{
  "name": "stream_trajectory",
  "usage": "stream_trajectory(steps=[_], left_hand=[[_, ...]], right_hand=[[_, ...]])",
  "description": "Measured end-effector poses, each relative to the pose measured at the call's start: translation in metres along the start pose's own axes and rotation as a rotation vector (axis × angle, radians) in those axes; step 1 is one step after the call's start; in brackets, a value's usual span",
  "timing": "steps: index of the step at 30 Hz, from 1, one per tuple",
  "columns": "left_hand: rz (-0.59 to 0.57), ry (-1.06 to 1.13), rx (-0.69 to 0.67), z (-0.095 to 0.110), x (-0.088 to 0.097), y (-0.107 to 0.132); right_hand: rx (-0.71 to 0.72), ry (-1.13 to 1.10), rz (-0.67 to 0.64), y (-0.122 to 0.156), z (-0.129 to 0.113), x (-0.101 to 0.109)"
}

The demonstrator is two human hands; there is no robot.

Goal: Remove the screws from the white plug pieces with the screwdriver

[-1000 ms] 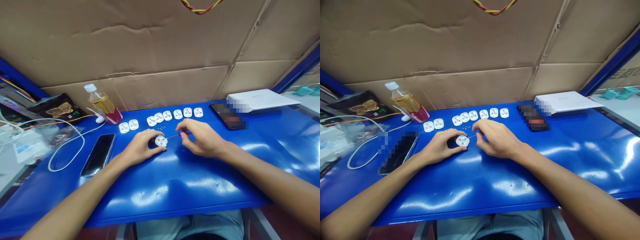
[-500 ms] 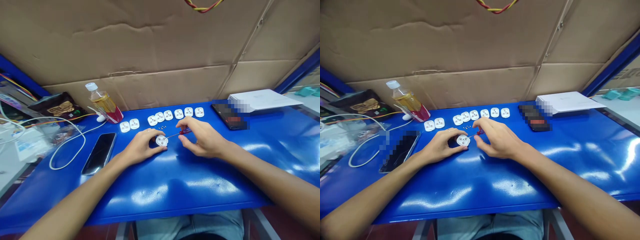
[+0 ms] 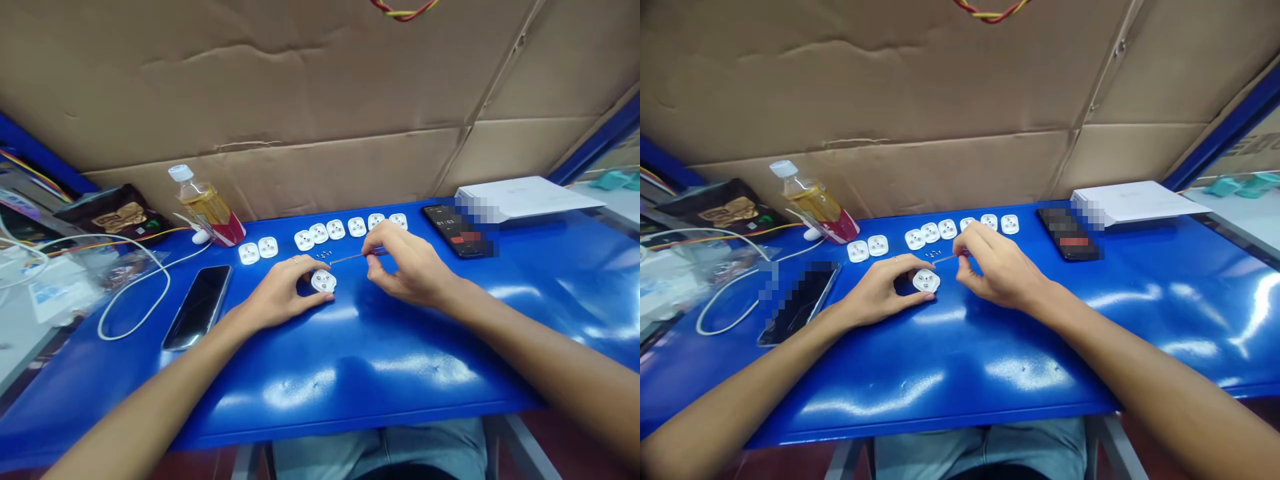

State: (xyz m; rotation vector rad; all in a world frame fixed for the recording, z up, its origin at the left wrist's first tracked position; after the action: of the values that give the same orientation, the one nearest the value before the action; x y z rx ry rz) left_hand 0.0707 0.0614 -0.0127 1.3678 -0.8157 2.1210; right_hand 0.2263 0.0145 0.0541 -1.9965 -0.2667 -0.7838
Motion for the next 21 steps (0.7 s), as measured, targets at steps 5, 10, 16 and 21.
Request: stream_trajectory(steps=[5,10,16,21], left_hand=[[0.047,0.030,0.018,0.001,0.010,0.000],[0.060,0.005,-0.011,0.003,0.012,-0.001],[0.041,-0.017,-0.053,0.002,0.003,-0.003],[0.016,-0.037,-0.028,-0.004,-0.002,-0.006]], right_hand=[[-0.139,0.046,-0.101,0.003,0.021,-0.013],[-0.198,0.022,-0.148,0.005,0.027,-0.019],[-0.218,-0.007,-0.163,0.006,0.028,-0.021],[-0.203,0.020,-0.161,0.007,0.027,-0.020]])
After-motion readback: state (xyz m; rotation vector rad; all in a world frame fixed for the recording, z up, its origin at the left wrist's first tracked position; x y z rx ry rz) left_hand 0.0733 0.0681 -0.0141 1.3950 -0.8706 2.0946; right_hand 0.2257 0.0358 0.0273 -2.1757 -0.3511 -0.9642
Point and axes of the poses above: each hand's wrist, its own y-axis away from the middle knuckle, its own x-axis out of the back of the hand, z = x × y, the point moved 10 cm from there along -y, towards the middle knuckle, and after that the axes turned 15 degrees about -y, right-handed, at the moved point
